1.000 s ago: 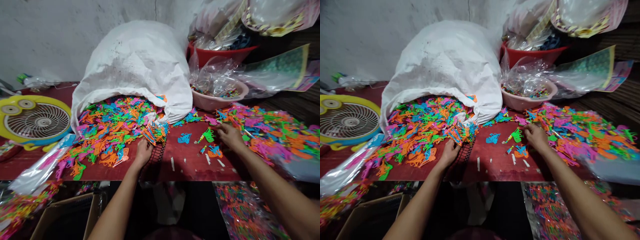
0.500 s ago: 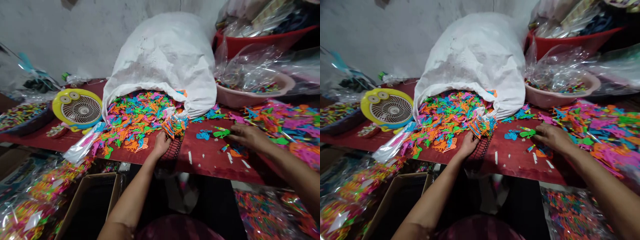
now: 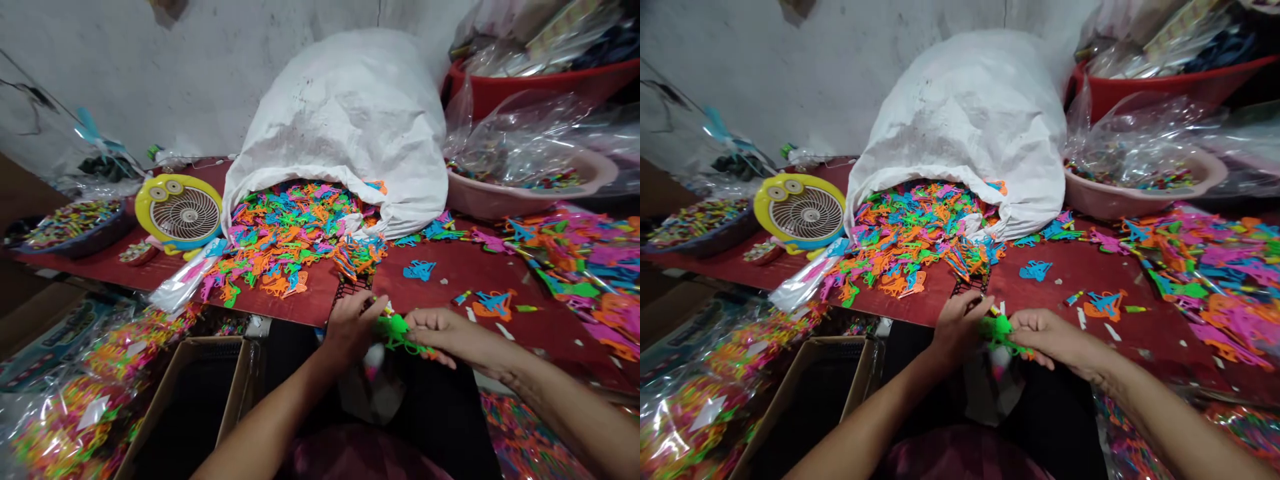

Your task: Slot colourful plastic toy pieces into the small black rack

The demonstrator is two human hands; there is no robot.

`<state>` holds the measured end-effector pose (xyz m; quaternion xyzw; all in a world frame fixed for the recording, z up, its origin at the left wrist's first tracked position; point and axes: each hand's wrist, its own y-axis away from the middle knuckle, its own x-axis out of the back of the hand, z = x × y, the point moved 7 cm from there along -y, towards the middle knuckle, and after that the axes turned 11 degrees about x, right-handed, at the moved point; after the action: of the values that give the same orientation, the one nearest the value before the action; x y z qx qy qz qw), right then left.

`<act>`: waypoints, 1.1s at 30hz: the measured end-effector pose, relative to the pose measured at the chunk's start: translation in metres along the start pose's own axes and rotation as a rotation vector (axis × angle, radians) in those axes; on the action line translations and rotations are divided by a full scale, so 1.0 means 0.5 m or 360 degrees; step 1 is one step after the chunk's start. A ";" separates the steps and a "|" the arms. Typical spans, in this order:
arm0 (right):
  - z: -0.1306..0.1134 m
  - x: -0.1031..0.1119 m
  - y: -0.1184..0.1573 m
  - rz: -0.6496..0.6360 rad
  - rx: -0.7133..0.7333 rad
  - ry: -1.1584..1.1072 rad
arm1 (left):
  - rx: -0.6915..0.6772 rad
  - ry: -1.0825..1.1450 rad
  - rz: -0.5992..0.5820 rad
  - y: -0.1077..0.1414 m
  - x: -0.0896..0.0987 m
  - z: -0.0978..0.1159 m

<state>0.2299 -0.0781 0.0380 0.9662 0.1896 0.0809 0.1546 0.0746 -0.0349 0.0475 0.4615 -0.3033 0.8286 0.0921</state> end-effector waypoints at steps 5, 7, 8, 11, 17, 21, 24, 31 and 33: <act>-0.032 -0.039 -0.004 0.0022 0.0161 -0.0330 | 0.0080 0.0236 -0.0099 -0.004 -0.010 -0.019; -0.035 -0.023 -0.010 0.0213 0.0226 -0.0290 | 0.0160 0.0551 -0.0124 -0.007 -0.015 -0.032; -0.036 -0.013 -0.014 0.0317 0.0268 -0.0241 | 0.0205 0.0734 -0.0141 -0.009 -0.019 -0.038; -0.037 -0.003 -0.033 0.0460 0.0400 -0.0059 | 0.0378 0.1233 -0.0273 -0.018 -0.038 -0.053; -0.032 -0.006 -0.075 0.0651 0.0702 0.0278 | 0.0601 0.1682 -0.0643 -0.035 -0.071 -0.072; -0.033 -0.002 -0.085 0.0773 0.0808 0.0350 | 0.0471 0.1422 -0.0576 -0.044 -0.069 -0.081; -0.037 0.014 -0.080 0.0821 0.0798 0.0335 | 0.0386 0.0940 -0.0287 -0.039 -0.046 -0.090; 0.006 0.082 -0.081 0.1001 0.0682 0.0402 | 0.0417 0.0111 -0.0207 -0.006 -0.021 -0.103; 0.026 0.082 -0.090 0.0956 0.0690 0.0408 | 0.0413 0.0030 -0.0258 -0.005 -0.028 -0.099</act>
<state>0.2548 -0.0259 0.0152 0.9710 -0.0712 0.2007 -0.1087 0.0484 -0.0023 0.0179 0.4848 -0.1545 0.8549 0.1010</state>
